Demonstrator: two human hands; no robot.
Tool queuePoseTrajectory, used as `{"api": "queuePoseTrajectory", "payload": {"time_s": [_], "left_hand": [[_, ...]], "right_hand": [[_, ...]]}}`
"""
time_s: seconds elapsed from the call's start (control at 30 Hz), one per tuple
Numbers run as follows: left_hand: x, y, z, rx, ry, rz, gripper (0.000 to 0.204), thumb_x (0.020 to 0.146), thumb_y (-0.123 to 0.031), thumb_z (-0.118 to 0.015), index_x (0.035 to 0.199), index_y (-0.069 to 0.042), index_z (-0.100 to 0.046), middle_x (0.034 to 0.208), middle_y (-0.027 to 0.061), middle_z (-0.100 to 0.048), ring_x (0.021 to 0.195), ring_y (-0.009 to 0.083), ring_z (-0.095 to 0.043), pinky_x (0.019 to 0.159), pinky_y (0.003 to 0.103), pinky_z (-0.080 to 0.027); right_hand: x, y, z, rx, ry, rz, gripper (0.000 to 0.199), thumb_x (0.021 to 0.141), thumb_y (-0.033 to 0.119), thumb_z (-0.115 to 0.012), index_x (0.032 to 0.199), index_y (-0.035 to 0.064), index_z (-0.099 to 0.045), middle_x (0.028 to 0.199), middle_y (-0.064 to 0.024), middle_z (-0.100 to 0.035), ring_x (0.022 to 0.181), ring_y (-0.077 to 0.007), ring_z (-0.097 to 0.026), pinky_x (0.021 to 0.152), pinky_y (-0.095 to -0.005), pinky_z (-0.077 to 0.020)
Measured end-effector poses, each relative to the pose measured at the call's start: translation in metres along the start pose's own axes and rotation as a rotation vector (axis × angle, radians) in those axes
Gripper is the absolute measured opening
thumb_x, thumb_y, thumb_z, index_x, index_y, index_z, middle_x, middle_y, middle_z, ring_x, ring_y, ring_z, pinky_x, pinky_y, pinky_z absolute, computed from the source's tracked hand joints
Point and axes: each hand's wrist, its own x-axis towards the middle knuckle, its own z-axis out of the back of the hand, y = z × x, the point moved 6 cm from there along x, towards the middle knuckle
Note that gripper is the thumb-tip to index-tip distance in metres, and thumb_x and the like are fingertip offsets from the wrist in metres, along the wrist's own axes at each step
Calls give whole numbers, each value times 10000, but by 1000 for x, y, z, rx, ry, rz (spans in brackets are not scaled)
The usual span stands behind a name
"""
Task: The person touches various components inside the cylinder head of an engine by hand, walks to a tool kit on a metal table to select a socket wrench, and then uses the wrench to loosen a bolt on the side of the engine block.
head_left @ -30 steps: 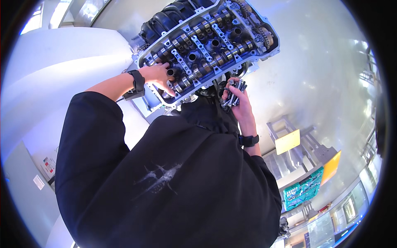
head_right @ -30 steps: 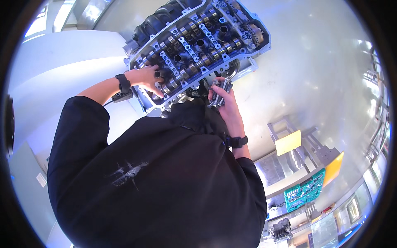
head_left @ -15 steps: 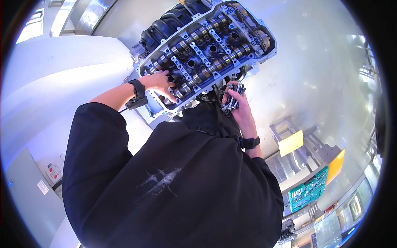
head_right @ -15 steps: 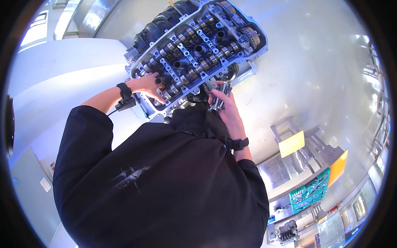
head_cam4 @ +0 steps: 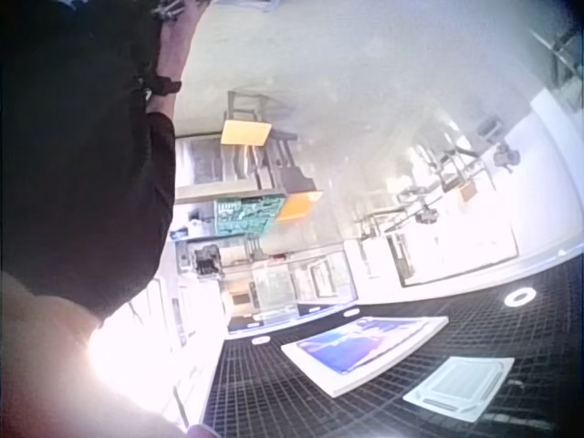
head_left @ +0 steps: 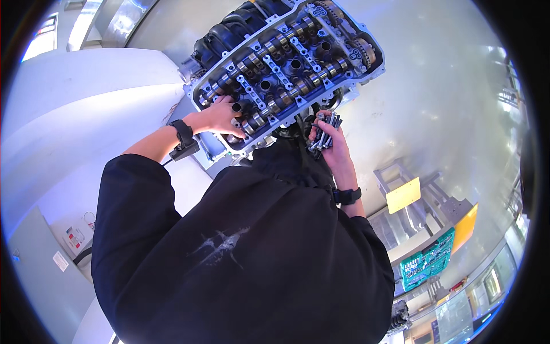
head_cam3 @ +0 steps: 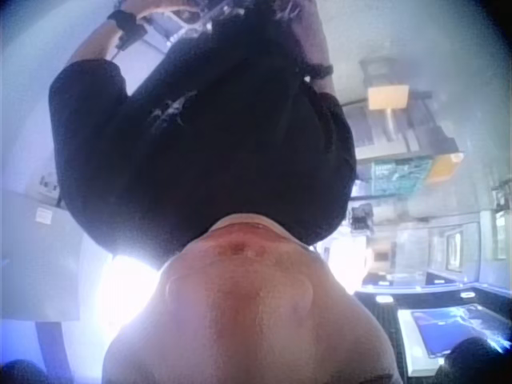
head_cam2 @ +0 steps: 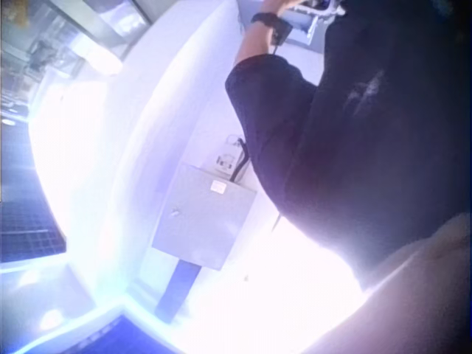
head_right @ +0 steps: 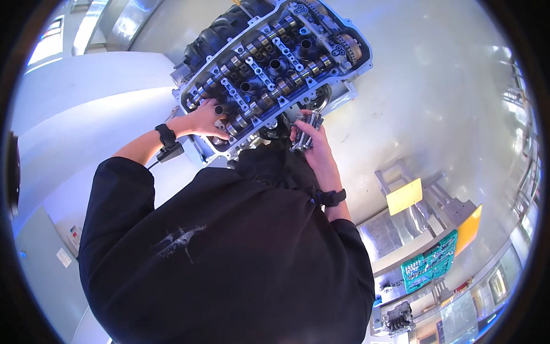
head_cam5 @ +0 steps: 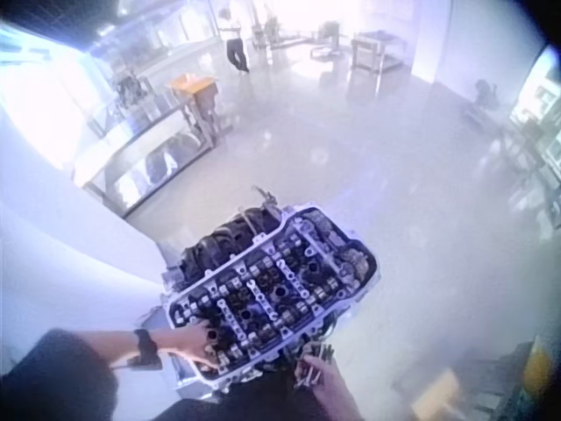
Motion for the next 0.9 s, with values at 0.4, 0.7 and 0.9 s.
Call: {"api": "queuePoseTrajectory", "payload": {"time_s": [0.4, 0.7, 0.9], "left_hand": [[5, -8, -4, 123, 189, 90, 834, 790, -740, -506, 1253, -55, -615, 1359, 199, -509, 1332, 398, -343, 1127, 528, -175], [4, -13, -11, 241, 158, 89, 848, 817, -706, -518, 1331, -32, -537, 1368, 178, -514, 1346, 355, -362, 1140, 498, -192], [-5, -16, 0, 237, 18, 132, 799, 801, -688, -572, 1272, -43, -600, 1323, 179, -547, 1300, 388, -377, 1120, 468, -251]], "right_hand": [[1, -6, -8, -30, 17, -20, 331, 873, 89, -630, 1176, 35, -507, 919, -67, -576, 707, -180, -591, 648, -322, -499], [0, -4, -5, -12, -3, -15, 374, 860, 101, -657, 1194, 39, -499, 880, -83, -588, 709, -176, -608, 646, -315, -520], [1, -4, 0, 0, 3, -15, 415, 848, 105, -678, 1214, 37, -495, 845, -101, -602, 700, -177, -623, 642, -312, -533]]}}
